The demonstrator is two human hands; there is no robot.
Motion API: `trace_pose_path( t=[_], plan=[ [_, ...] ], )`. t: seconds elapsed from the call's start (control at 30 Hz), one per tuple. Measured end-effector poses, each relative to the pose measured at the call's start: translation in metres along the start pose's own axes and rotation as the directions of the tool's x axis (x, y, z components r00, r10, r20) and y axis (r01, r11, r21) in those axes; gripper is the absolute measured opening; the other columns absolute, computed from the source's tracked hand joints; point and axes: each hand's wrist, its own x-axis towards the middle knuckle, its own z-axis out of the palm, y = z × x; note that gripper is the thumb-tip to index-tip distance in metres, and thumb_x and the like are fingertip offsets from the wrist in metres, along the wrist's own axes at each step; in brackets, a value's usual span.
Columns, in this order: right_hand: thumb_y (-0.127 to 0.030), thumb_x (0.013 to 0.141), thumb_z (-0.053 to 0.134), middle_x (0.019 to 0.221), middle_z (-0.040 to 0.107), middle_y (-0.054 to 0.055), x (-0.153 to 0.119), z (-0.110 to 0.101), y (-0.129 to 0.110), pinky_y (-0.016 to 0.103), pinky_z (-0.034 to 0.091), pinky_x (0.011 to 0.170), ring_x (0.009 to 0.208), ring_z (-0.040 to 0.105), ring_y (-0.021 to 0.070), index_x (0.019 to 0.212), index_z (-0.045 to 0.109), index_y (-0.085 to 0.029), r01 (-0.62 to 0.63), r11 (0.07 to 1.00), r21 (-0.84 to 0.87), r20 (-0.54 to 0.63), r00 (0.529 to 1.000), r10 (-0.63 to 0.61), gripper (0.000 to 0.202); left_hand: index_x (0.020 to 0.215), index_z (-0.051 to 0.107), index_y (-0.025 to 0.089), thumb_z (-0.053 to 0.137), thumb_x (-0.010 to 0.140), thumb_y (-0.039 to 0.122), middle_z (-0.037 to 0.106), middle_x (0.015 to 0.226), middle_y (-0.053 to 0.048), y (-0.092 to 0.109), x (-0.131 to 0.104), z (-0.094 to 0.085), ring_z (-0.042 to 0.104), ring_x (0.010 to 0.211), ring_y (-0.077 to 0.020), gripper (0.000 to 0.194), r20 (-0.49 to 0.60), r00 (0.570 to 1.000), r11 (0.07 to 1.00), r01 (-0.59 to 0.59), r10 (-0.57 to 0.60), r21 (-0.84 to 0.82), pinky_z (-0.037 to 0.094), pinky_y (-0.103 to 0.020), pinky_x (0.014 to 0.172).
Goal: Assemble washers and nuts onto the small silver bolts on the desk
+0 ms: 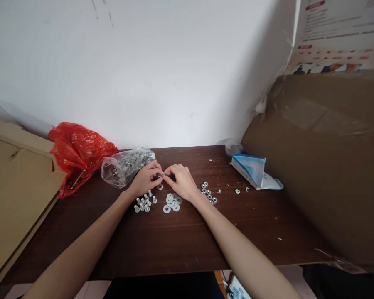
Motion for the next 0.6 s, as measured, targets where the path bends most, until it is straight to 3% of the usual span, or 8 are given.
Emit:
trace_pose_path(
  t=[0.13,0.33,0.47,0.6],
  plan=[
    [-0.034,0.092,0.044,0.085,0.061,0.003,0.0001,-0.0001,0.0009,0.034,0.036,0.078,0.086,0.052,0.0193,0.075,0.055,-0.02,-0.035,0.998,-0.047,0.023,0.999,0.036,0.025,0.081,0.064,0.016,0.054,0.082,0.022,0.054,0.091,-0.005,0.0007,-0.0002,0.0002,0.053,0.079,-0.0129,0.01,0.014,1.0,1.0,-0.002,0.002,0.016,0.045,-0.024,0.069],
    [-0.034,0.086,0.056,0.093,0.061,0.003,-0.0004,-0.0024,0.0001,0.034,0.036,0.08,0.09,0.051,0.0202,0.095,0.057,-0.022,0.006,1.0,-0.028,0.005,1.0,-0.006,0.015,0.085,0.064,0.017,0.056,0.08,0.02,0.055,0.094,-0.005,-0.0022,-0.0005,0.0007,0.054,0.079,-0.0134,0.01,0.003,1.0,1.0,-0.006,0.006,-0.003,0.045,-0.024,0.068],
    [-0.032,0.088,0.054,0.09,0.061,0.002,0.0,-0.0015,0.0003,0.033,0.035,0.079,0.09,0.051,0.0197,0.087,0.057,-0.021,0.008,0.999,-0.038,0.028,1.0,-0.007,0.011,0.083,0.064,0.017,0.055,0.081,0.019,0.055,0.093,-0.005,-0.0007,-0.0002,0.0001,0.054,0.08,-0.0129,0.01,0.015,1.0,1.0,-0.003,0.003,-0.001,0.044,-0.023,0.069],
    [-0.036,0.091,0.048,0.088,0.06,0.002,0.0002,0.0002,0.0014,0.033,0.035,0.078,0.088,0.051,0.0199,0.08,0.055,-0.02,-0.021,0.999,-0.05,0.033,0.999,0.023,0.02,0.082,0.065,0.016,0.056,0.081,0.02,0.055,0.092,-0.005,0.0003,0.0002,0.0006,0.054,0.08,-0.0127,0.01,0.013,1.0,1.0,-0.01,0.01,-0.003,0.044,-0.023,0.069]
  ],
)
